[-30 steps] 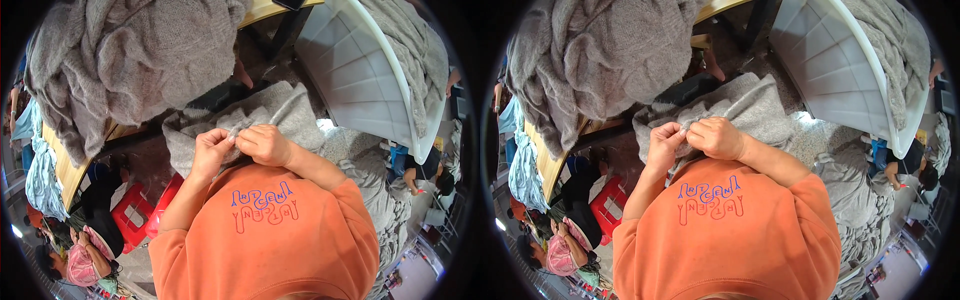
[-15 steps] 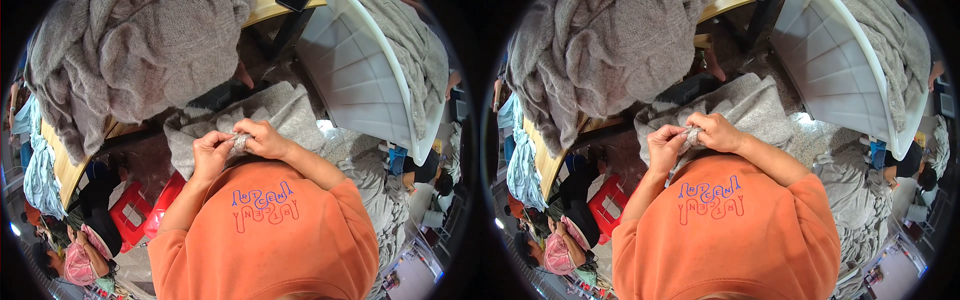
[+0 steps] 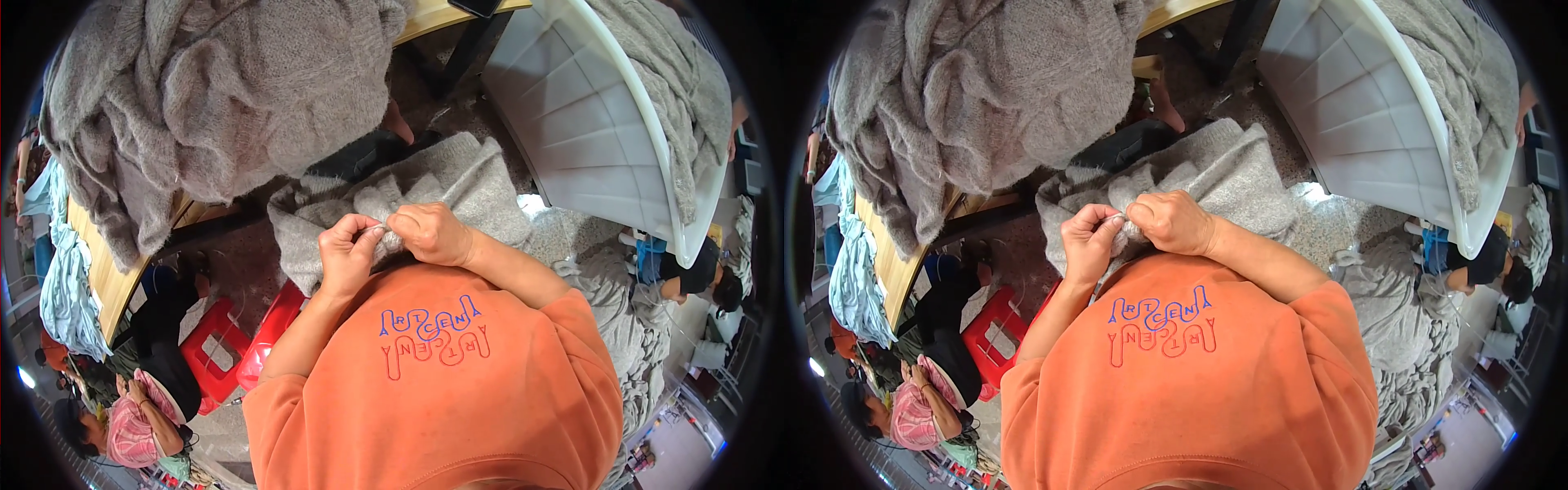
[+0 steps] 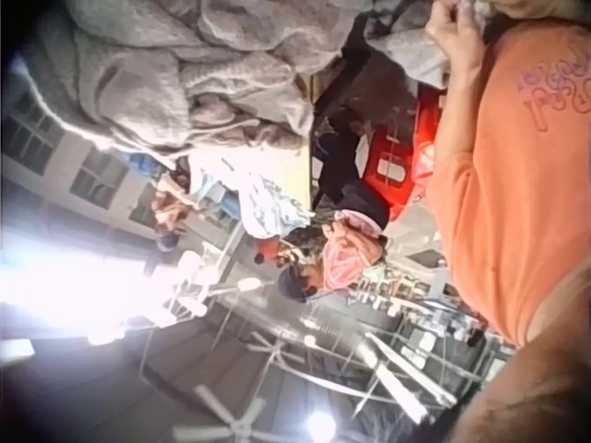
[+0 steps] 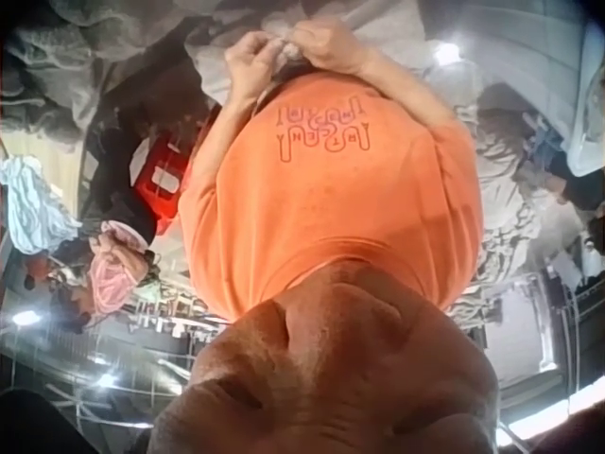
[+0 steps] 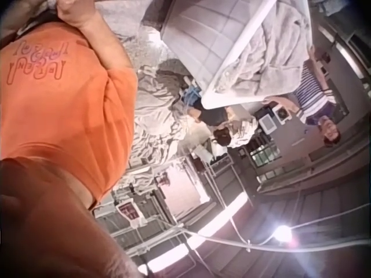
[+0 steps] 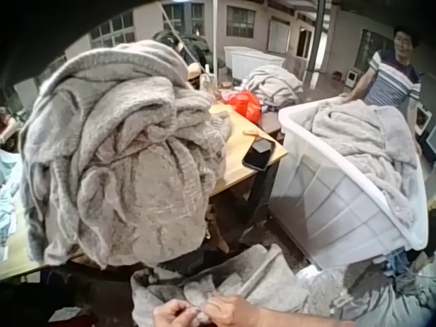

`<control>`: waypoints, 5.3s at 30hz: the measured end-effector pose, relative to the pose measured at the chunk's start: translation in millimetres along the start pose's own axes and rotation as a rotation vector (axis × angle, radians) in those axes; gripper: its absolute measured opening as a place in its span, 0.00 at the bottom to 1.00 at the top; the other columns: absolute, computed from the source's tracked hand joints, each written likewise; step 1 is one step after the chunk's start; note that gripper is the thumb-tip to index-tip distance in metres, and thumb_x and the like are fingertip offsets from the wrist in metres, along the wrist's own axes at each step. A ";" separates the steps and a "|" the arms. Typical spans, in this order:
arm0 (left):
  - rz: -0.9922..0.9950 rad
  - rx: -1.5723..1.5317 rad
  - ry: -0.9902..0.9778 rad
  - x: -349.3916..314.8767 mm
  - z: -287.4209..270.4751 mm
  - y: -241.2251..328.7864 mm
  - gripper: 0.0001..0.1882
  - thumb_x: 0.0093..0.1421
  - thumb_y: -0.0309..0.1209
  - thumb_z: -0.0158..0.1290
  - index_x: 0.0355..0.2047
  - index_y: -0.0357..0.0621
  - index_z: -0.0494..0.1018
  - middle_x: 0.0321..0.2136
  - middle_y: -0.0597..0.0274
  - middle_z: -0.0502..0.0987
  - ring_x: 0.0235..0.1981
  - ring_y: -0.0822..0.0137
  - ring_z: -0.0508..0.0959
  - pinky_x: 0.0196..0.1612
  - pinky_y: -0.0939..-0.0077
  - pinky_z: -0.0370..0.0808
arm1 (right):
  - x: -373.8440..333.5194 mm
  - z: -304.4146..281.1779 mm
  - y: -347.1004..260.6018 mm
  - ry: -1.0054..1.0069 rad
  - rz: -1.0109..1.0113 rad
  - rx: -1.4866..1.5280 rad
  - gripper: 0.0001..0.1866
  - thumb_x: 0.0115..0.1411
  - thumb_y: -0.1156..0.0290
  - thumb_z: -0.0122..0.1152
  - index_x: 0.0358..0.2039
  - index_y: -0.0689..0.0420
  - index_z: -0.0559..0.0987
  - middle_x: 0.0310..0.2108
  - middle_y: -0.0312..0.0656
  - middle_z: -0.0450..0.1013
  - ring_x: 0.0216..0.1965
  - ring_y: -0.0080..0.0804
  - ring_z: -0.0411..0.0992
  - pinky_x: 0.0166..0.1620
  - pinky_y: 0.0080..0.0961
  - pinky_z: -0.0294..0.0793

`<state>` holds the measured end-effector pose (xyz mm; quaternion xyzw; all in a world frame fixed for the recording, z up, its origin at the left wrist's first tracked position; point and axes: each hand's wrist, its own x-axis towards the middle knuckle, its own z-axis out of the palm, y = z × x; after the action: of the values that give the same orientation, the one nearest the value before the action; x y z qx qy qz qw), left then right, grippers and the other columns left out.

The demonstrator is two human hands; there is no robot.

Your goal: Inspecting and folding fuzzy gray blankets in a factory setting.

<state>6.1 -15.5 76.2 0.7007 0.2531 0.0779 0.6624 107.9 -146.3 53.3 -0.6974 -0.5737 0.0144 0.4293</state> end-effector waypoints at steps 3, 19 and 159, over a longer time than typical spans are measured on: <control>-0.027 -0.025 0.003 0.9 2.1 -2.0 0.02 0.50 0.20 0.53 0.22 0.36 0.72 0.17 0.73 0.70 0.19 0.83 0.65 0.21 0.89 0.62 | -1.1 1.3 -3.1 0.042 0.007 -0.078 0.12 0.35 0.80 0.54 0.26 0.61 0.70 0.15 0.39 0.62 0.16 0.34 0.65 0.18 0.28 0.65; 0.553 0.344 0.295 11.1 22.4 -14.9 0.04 0.49 0.18 0.53 0.22 0.38 0.69 0.17 0.61 0.71 0.17 0.73 0.68 0.21 0.81 0.66 | -0.8 13.9 -3.1 0.175 0.145 -0.197 0.07 0.38 0.77 0.54 0.18 0.57 0.65 0.14 0.39 0.61 0.16 0.35 0.65 0.18 0.28 0.65; -0.181 -0.752 -0.333 12.6 -63.0 20.1 0.08 0.50 0.29 0.53 0.21 0.36 0.68 0.19 0.60 0.69 0.21 0.72 0.68 0.25 0.80 0.65 | -37.7 -45.5 34.6 -0.547 0.483 0.767 0.04 0.46 0.80 0.50 0.25 0.61 0.72 0.20 0.37 0.67 0.23 0.23 0.62 0.28 0.24 0.63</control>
<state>-6.0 46.4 99.7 0.3881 0.1569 -0.0080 0.9081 145.7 -202.5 42.9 -0.5732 -0.4412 0.5032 0.4728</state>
